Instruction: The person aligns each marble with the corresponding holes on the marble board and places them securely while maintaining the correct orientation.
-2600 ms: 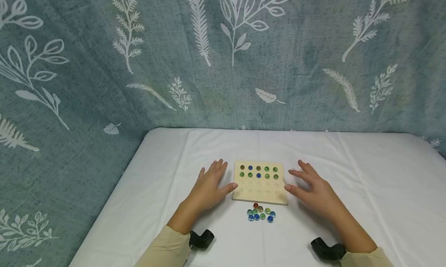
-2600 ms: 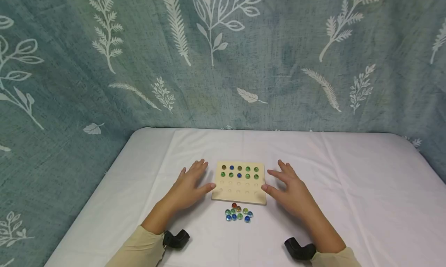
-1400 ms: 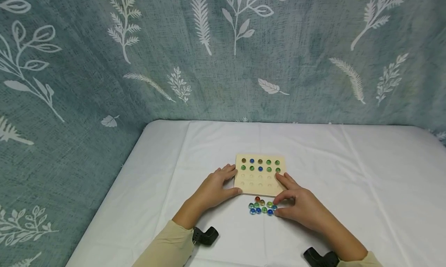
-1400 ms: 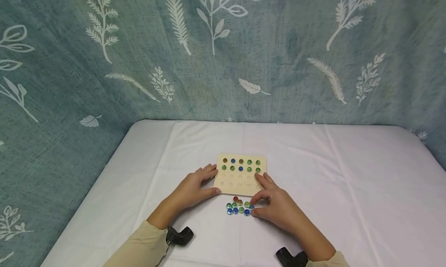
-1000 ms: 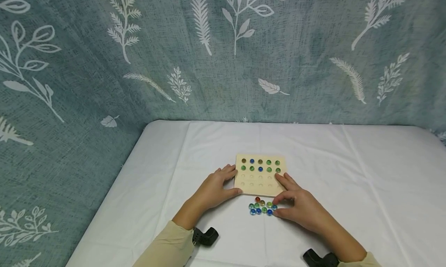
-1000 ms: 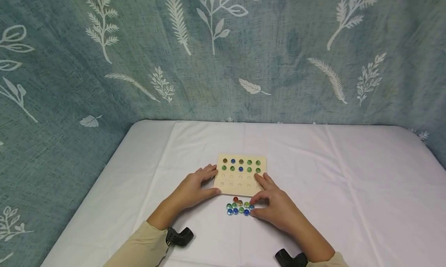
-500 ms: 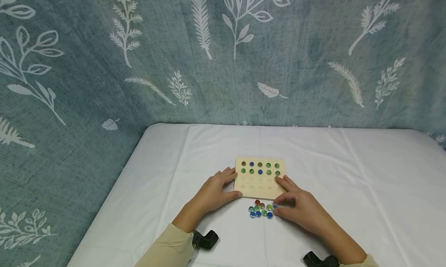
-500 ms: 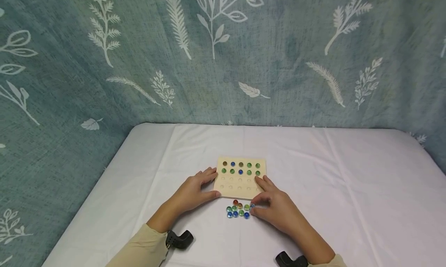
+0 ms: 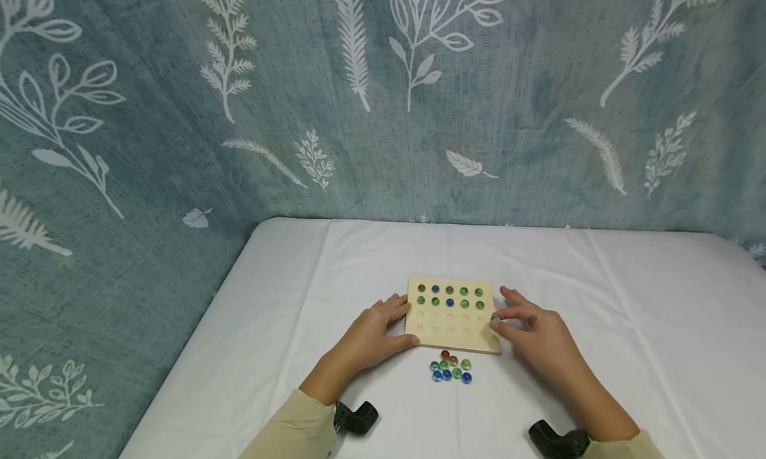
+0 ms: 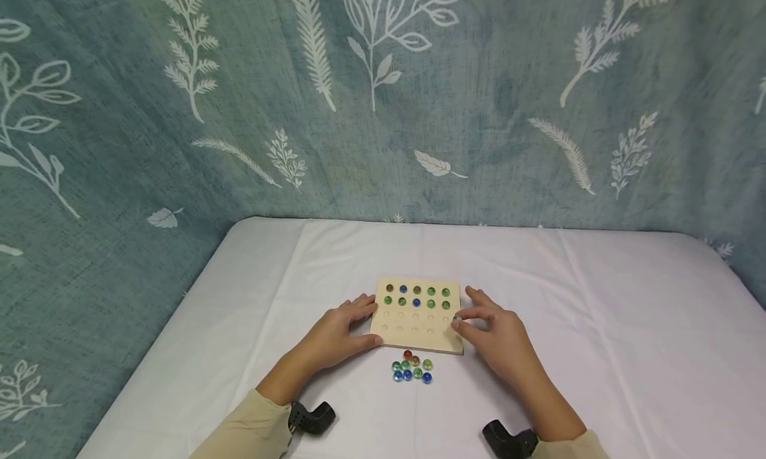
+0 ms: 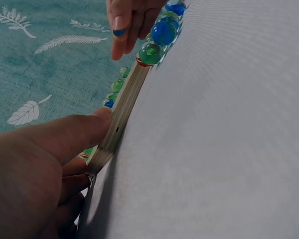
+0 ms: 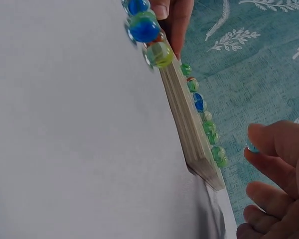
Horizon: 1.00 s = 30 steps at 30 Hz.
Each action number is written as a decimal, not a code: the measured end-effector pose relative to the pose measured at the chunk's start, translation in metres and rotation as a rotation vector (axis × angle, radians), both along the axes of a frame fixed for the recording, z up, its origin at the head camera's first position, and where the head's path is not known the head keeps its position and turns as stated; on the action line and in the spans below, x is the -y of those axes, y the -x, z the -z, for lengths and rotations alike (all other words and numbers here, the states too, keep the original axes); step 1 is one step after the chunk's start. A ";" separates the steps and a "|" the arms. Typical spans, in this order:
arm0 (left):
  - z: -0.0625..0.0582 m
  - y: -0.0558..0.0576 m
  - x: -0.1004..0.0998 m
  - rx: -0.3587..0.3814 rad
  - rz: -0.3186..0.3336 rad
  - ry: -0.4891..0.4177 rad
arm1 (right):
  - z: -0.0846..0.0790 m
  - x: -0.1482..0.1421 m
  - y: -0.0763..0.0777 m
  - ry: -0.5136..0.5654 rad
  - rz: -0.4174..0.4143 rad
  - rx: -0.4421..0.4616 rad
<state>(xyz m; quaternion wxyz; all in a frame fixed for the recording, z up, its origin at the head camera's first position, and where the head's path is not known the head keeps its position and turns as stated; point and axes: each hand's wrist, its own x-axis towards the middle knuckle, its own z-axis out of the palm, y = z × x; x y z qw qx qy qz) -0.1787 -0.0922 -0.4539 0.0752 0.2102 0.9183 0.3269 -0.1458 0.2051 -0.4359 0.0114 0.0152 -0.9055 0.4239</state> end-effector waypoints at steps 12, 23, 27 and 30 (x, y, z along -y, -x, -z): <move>0.005 -0.001 -0.001 0.002 0.000 0.002 | 0.008 0.003 0.018 0.080 0.042 0.101; 0.002 0.001 -0.001 -0.018 -0.003 0.003 | 0.014 0.008 0.020 0.049 0.026 0.095; 0.002 0.000 -0.001 -0.011 -0.007 0.000 | 0.014 0.009 0.019 0.040 0.023 0.093; 0.001 0.000 -0.001 -0.010 -0.007 -0.004 | 0.014 0.010 0.018 0.027 0.019 0.089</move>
